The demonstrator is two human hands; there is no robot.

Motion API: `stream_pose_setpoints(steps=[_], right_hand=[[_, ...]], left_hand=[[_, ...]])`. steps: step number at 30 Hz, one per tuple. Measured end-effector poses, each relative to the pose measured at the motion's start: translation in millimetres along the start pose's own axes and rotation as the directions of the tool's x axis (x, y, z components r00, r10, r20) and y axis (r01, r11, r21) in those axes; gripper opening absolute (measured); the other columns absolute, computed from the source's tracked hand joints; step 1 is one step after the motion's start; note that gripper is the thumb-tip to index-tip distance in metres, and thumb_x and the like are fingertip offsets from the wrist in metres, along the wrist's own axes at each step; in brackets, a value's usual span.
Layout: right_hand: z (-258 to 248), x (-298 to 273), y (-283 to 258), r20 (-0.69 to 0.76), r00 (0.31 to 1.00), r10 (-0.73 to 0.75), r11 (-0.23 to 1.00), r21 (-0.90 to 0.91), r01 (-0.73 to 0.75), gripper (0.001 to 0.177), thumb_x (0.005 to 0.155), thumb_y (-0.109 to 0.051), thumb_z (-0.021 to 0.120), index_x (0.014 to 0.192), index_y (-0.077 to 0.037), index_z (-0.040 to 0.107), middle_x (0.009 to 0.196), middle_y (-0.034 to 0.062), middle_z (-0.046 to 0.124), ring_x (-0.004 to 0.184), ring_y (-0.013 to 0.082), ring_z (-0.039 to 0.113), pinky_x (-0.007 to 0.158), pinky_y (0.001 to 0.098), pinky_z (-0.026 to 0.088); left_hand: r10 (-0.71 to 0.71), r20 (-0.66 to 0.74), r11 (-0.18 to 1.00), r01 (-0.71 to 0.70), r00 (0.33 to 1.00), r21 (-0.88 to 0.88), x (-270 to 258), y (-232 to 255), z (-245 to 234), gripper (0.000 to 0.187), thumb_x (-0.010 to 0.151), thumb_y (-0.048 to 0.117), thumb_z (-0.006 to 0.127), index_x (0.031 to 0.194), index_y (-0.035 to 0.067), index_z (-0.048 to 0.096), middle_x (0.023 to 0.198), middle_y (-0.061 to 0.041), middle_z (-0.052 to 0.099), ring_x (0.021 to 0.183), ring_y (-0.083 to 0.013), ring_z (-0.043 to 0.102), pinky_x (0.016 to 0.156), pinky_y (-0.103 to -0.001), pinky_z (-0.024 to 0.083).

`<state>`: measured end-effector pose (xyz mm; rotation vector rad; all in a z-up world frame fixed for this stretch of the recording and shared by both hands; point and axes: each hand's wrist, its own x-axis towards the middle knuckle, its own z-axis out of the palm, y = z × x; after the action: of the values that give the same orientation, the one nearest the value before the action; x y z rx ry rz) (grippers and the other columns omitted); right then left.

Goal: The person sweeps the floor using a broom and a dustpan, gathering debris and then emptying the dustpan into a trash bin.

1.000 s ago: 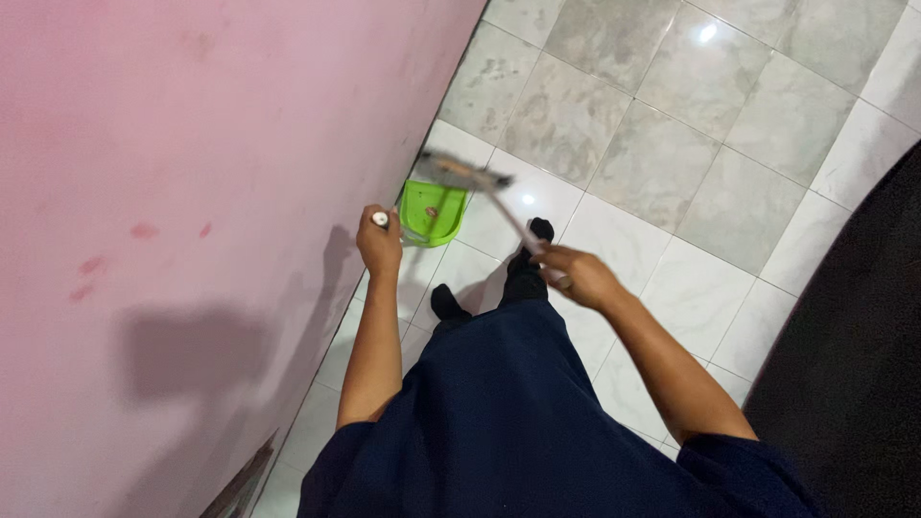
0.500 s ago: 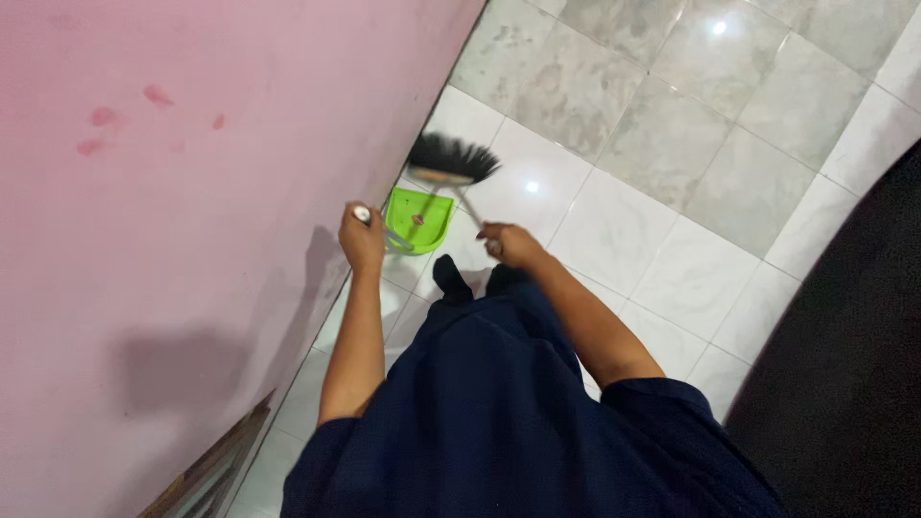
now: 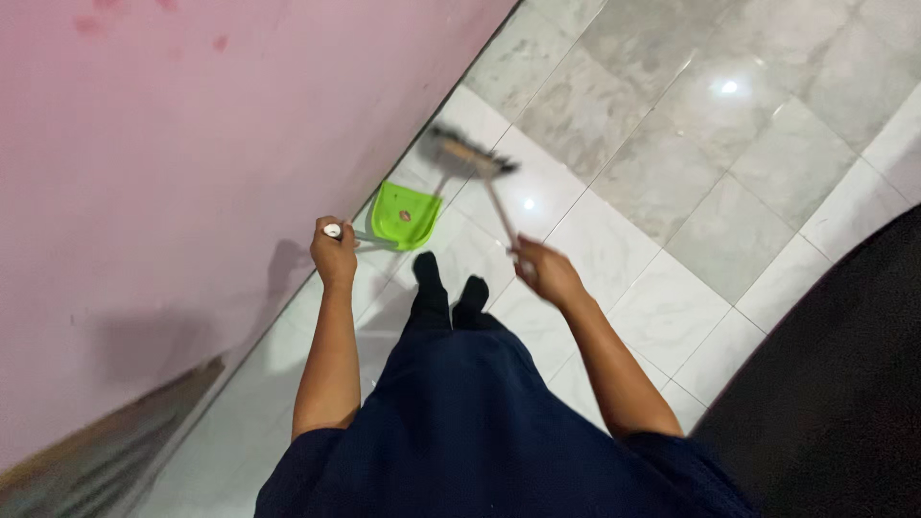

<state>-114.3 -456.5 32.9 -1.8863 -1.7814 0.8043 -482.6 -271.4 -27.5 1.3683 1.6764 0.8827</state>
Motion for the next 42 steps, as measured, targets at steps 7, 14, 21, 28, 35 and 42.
stream_pose_setpoints(steps=[7, 14, 21, 28, 35, 42], right_hand=[[100, 66, -9, -0.192, 0.978, 0.077, 0.997, 0.042, -0.07, 0.027, 0.086, -0.016, 0.071, 0.113, -0.013, 0.076, 0.124, 0.0207, 0.068, 0.121, 0.0378, 0.066, 0.099, 0.0436, 0.054], [150, 2, -70, 0.23, 0.95, -0.212, 0.969, 0.175, 0.174, 0.025, 0.088, -0.018, 0.069, 0.111, -0.01, 0.075, 0.129, 0.0183, 0.069, 0.121, 0.0373, 0.066, 0.099, 0.0443, 0.054], [121, -113, -137, 0.29, 0.957, -0.025, 0.997, 0.071, 0.005, 0.045, 0.076, -0.017, 0.075, 0.121, -0.018, 0.071, 0.144, 0.014, 0.058, 0.118, 0.0366, 0.064, 0.095, 0.0443, 0.054], [212, -109, -154, -0.2, 0.97, 0.135, 0.991, 0.008, -0.136, 0.022, 0.091, -0.017, 0.071, 0.113, -0.016, 0.074, 0.135, 0.0134, 0.066, 0.116, 0.0349, 0.069, 0.096, 0.0431, 0.055], [336, -66, -228, 0.024, 1.0, 0.002, 0.999, -0.036, -0.001, 0.036, 0.079, -0.008, 0.058, 0.109, -0.017, 0.077, 0.137, 0.0199, 0.063, 0.118, 0.0385, 0.067, 0.103, 0.0423, 0.053], [363, -171, -284, 0.378, 0.912, -0.162, 0.986, 0.107, 0.131, 0.033, 0.08, -0.016, 0.064, 0.112, -0.012, 0.073, 0.147, 0.019, 0.056, 0.114, 0.0394, 0.067, 0.097, 0.0446, 0.055]], left_hand=[[-0.076, -0.11, 0.997, 0.074, 0.991, -0.019, -36, -27, -50, 0.014, 0.098, 0.012, 0.068, 0.102, 0.004, 0.058, 0.079, -0.006, 0.069, 0.065, -0.0148, 0.071, 0.061, -0.031, 0.057], [0.082, -0.061, 0.987, -0.072, 0.995, 0.145, -7, -57, -61, 0.016, 0.093, 0.011, 0.073, 0.098, 0.006, 0.059, 0.072, -0.01, 0.069, 0.064, -0.0209, 0.07, 0.064, -0.037, 0.056], [0.026, 0.019, 0.997, -0.027, 0.999, 0.066, -8, -73, -125, 0.017, 0.097, 0.012, 0.07, 0.096, 0.005, 0.055, 0.073, -0.008, 0.067, 0.06, -0.0203, 0.07, 0.056, -0.035, 0.054], [0.092, 0.01, 0.995, -0.091, 0.996, -0.05, -77, -127, -240, 0.015, 0.098, 0.011, 0.068, 0.097, 0.004, 0.055, 0.08, -0.008, 0.069, 0.062, -0.0187, 0.072, 0.058, -0.032, 0.055], [0.041, 0.045, 0.999, -0.041, 0.998, -0.005, -85, -171, -298, 0.016, 0.099, 0.01, 0.067, 0.096, 0.003, 0.053, 0.077, -0.009, 0.068, 0.062, -0.0185, 0.073, 0.058, -0.032, 0.056], [0.076, 0.101, 0.996, -0.071, 0.992, -0.05, -66, -190, -313, 0.016, 0.096, 0.008, 0.068, 0.097, 0.003, 0.053, 0.075, -0.01, 0.067, 0.062, -0.021, 0.072, 0.056, -0.035, 0.055]])
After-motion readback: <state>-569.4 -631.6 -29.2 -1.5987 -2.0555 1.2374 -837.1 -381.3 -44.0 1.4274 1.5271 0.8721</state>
